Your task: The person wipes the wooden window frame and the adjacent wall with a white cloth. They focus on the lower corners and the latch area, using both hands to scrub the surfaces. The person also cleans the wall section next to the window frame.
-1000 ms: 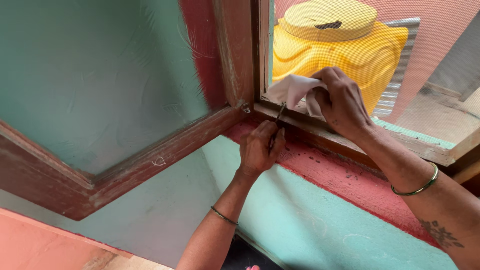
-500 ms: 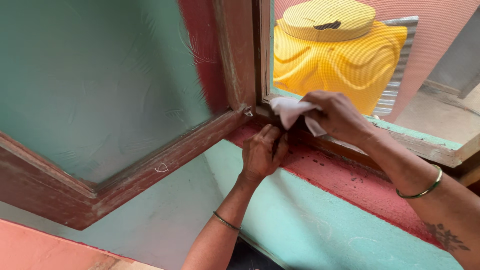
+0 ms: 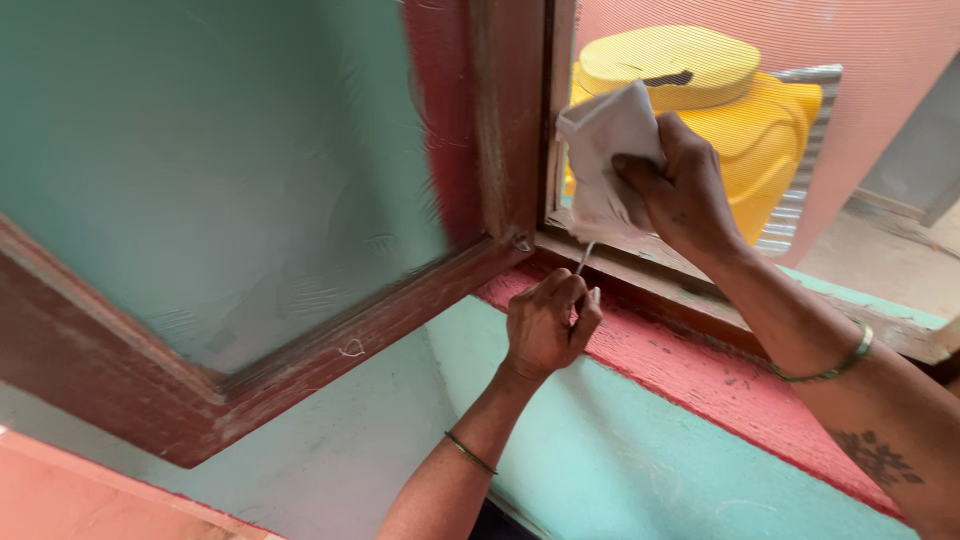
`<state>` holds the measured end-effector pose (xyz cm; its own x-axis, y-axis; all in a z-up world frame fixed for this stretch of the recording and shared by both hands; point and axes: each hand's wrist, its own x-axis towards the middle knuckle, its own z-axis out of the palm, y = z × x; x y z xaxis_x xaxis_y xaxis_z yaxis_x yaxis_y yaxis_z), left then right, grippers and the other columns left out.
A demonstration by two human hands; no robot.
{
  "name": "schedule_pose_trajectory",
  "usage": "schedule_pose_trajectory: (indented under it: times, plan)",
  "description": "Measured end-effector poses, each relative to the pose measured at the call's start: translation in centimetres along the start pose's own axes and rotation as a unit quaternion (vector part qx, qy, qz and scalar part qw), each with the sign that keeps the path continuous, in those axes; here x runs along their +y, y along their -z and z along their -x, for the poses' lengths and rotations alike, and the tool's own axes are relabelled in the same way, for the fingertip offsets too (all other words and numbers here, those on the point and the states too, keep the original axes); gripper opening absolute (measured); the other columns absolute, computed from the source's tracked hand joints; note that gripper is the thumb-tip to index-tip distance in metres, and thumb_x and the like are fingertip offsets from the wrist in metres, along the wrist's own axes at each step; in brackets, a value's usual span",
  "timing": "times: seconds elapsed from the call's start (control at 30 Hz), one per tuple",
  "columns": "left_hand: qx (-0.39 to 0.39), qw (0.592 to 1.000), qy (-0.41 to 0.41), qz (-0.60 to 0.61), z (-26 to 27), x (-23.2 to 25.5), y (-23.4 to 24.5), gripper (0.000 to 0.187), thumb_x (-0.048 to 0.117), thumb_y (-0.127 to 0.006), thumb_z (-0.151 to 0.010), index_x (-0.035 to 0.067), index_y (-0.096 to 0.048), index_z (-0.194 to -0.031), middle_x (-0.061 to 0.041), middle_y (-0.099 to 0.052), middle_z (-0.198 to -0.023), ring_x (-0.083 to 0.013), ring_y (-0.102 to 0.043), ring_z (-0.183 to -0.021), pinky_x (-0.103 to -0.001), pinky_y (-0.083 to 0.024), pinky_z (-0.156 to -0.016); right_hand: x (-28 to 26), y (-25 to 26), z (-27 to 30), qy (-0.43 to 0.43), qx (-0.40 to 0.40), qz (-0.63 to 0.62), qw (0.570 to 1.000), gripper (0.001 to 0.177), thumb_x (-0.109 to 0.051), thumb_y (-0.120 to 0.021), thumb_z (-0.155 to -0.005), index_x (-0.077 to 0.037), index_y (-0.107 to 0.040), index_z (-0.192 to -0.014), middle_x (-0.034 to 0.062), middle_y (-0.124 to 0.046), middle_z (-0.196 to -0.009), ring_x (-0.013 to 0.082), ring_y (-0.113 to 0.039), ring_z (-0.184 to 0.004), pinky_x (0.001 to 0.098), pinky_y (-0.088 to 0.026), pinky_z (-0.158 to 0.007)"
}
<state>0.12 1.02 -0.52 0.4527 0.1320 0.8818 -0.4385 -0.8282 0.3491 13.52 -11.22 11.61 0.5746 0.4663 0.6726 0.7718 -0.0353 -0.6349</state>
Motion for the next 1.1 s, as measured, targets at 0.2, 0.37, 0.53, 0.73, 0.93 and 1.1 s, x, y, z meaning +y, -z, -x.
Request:
schedule_pose_trajectory:
  times: [0.2,0.37,0.53,0.73,0.93,1.1]
  plan:
    - [-0.017,1.0,0.006,0.003,0.3,-0.5,-0.1,0.022,0.014,-0.065,-0.097,0.007,-0.054,-0.078,-0.007,-0.055,-0.072,-0.0267,-0.057,-0.057,-0.038,-0.046,-0.053,0.6,-5.1,-1.6,0.109,0.002,0.073,0.991,0.012,-0.008,-0.062,-0.095,-0.001,-0.056,-0.104,0.0122,-0.067,-0.089,0.0221,-0.066,-0.072,0.0359,-0.054,-0.058]
    - [-0.021,1.0,0.013,0.007,0.5,-0.6,-0.1,0.018,0.018,-0.066,-0.096,0.009,-0.058,-0.083,-0.007,-0.061,-0.079,-0.0269,-0.061,-0.061,-0.039,-0.049,-0.055,3.9,-8.2,-1.0,0.162,-0.094,0.23,0.955,0.022,-0.008,-0.062,-0.084,-0.002,-0.063,-0.105,0.0223,-0.068,-0.099,0.0417,-0.067,-0.087,0.0491,-0.053,-0.071]
    - [-0.017,1.0,0.016,0.001,0.6,-0.7,-0.4,0.018,0.02,-0.066,-0.096,0.009,-0.059,-0.084,-0.007,-0.062,-0.08,-0.0272,-0.061,-0.061,-0.039,-0.048,-0.054,5.8,-7.4,-0.7,0.138,-0.21,0.279,0.927,0.012,-0.012,-0.065,-0.086,-0.003,-0.068,-0.094,0.0181,-0.069,-0.101,0.0387,-0.068,-0.09,0.0501,-0.052,-0.07]
    - [-0.012,1.0,0.005,0.004,0.5,-0.3,-0.1,0.021,0.017,-0.064,-0.096,0.008,-0.055,-0.08,-0.007,-0.058,-0.077,-0.0277,-0.058,-0.059,-0.038,-0.046,-0.053,4.7,-3.8,-3.0,-0.046,-0.316,0.163,0.934,0.023,-0.017,-0.079,-0.084,-0.001,-0.074,-0.1,0.0183,-0.077,-0.087,0.0251,-0.07,-0.079,0.039,-0.056,-0.076]
    - [-0.01,1.0,0.004,0.004,0.4,-0.4,-0.2,0.024,0.015,-0.064,-0.095,0.008,-0.05,-0.076,-0.007,-0.052,-0.07,-0.0253,-0.055,-0.056,-0.038,-0.046,-0.052,1.7,-1.6,-2.8,0.174,-0.004,-0.008,0.985,0.028,-0.003,-0.071,-0.095,0.004,-0.061,-0.12,0.0133,-0.072,-0.11,0.0191,-0.069,-0.102,0.0345,-0.056,-0.087]
    - [-0.014,1.0,0.013,0.002,0.3,0.1,0.0,0.023,0.015,-0.065,-0.097,0.008,-0.054,-0.078,-0.008,-0.056,-0.072,-0.0272,-0.055,-0.056,-0.04,-0.044,-0.052,3.0,-4.6,-0.8,0.126,-0.133,0.128,0.975,0.03,-0.005,-0.072,-0.081,-0.004,-0.069,-0.11,0.0136,-0.073,-0.1,0.0293,-0.067,-0.094,0.0421,-0.055,-0.079]
